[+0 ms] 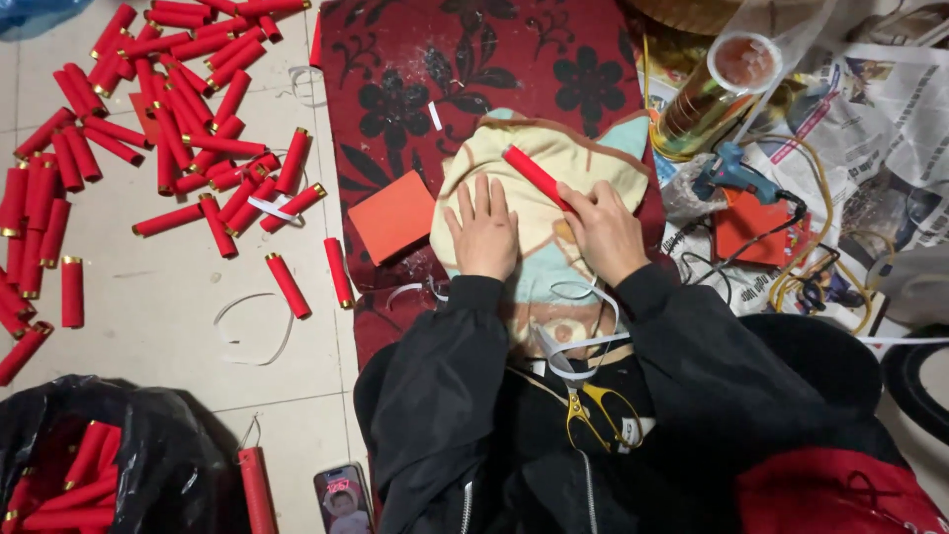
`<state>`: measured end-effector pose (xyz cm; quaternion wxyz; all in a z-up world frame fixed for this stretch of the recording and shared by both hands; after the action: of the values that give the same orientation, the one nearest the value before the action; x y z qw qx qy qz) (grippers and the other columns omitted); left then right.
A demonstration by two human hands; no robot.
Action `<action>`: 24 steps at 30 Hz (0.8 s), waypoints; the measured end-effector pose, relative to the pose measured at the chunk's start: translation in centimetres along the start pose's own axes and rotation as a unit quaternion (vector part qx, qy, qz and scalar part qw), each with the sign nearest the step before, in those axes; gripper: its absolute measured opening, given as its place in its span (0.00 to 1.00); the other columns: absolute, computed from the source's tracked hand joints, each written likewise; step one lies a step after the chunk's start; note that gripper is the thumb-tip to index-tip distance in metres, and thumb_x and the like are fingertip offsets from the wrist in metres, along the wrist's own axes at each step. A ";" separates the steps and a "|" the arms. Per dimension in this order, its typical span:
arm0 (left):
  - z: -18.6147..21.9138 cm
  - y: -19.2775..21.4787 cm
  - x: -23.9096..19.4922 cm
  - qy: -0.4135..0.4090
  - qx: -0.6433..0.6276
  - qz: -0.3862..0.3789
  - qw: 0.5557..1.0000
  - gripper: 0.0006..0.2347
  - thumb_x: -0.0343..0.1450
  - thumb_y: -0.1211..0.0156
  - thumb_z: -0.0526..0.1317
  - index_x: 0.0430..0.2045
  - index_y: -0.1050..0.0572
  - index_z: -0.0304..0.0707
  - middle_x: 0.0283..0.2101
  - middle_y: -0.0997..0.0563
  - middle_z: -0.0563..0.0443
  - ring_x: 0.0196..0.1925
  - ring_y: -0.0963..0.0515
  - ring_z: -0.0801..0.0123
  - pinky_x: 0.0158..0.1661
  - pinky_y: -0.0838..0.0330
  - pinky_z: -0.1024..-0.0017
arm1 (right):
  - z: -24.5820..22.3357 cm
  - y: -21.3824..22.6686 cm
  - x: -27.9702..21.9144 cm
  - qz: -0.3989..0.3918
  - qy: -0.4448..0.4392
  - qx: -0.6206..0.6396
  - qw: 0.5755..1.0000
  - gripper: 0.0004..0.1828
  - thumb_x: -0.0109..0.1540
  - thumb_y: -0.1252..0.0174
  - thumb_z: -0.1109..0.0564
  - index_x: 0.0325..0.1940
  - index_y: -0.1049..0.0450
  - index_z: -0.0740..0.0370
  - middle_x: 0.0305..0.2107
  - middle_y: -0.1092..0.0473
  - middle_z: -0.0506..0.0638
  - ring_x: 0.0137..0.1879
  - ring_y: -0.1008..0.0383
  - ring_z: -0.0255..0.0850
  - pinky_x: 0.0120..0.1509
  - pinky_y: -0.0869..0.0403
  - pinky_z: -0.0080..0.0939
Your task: Assembling firecrackers by wrapping red tubes with red paper, applying hot glue, and measuring components.
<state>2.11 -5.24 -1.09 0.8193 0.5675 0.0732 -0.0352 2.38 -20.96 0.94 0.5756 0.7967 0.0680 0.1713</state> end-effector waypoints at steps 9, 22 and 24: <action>-0.3 -0.2 0.1 -0.004 -0.010 0.008 1.000 0.21 0.68 0.63 0.45 0.55 0.50 0.37 0.61 0.54 0.46 0.63 0.59 0.52 0.56 0.62 0.48 | 1.8 1.7 -4.9 -0.023 -0.037 0.008 0.999 0.17 0.57 0.52 0.50 0.50 0.36 0.44 0.27 0.43 0.48 0.38 0.34 0.46 0.37 0.30 0.44; 4.3 4.1 -4.0 -0.037 -0.702 0.001 0.712 0.17 0.70 0.63 0.44 0.48 0.38 0.31 0.45 0.31 0.37 0.47 0.31 0.61 0.48 0.38 0.59 | -4.9 5.9 -3.2 -0.091 -0.223 0.682 0.690 0.19 0.57 0.53 0.59 0.52 0.42 0.64 0.26 0.31 0.58 0.30 0.27 0.42 0.33 0.26 0.39; 3.1 2.0 -3.6 0.062 -0.810 -0.022 0.583 0.16 0.70 0.62 0.46 0.28 0.29 0.30 0.25 0.25 0.42 0.24 0.25 0.69 0.21 0.30 0.78 | -5.4 4.9 -3.5 -0.127 -0.162 0.518 0.830 0.11 0.54 0.47 0.57 0.40 0.31 0.60 0.27 0.29 0.54 0.28 0.29 0.34 0.28 0.27 0.35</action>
<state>-0.91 -7.53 2.35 0.9318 -0.3326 0.1342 0.0559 -3.24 -18.81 6.33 0.0979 0.9788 0.1530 -0.0951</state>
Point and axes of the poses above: each hand's wrist, its own x-axis towards the middle knuckle, its own y-axis out of the back of the hand, z = x × y, the point moved 2 cm from there along x, towards the middle knuckle
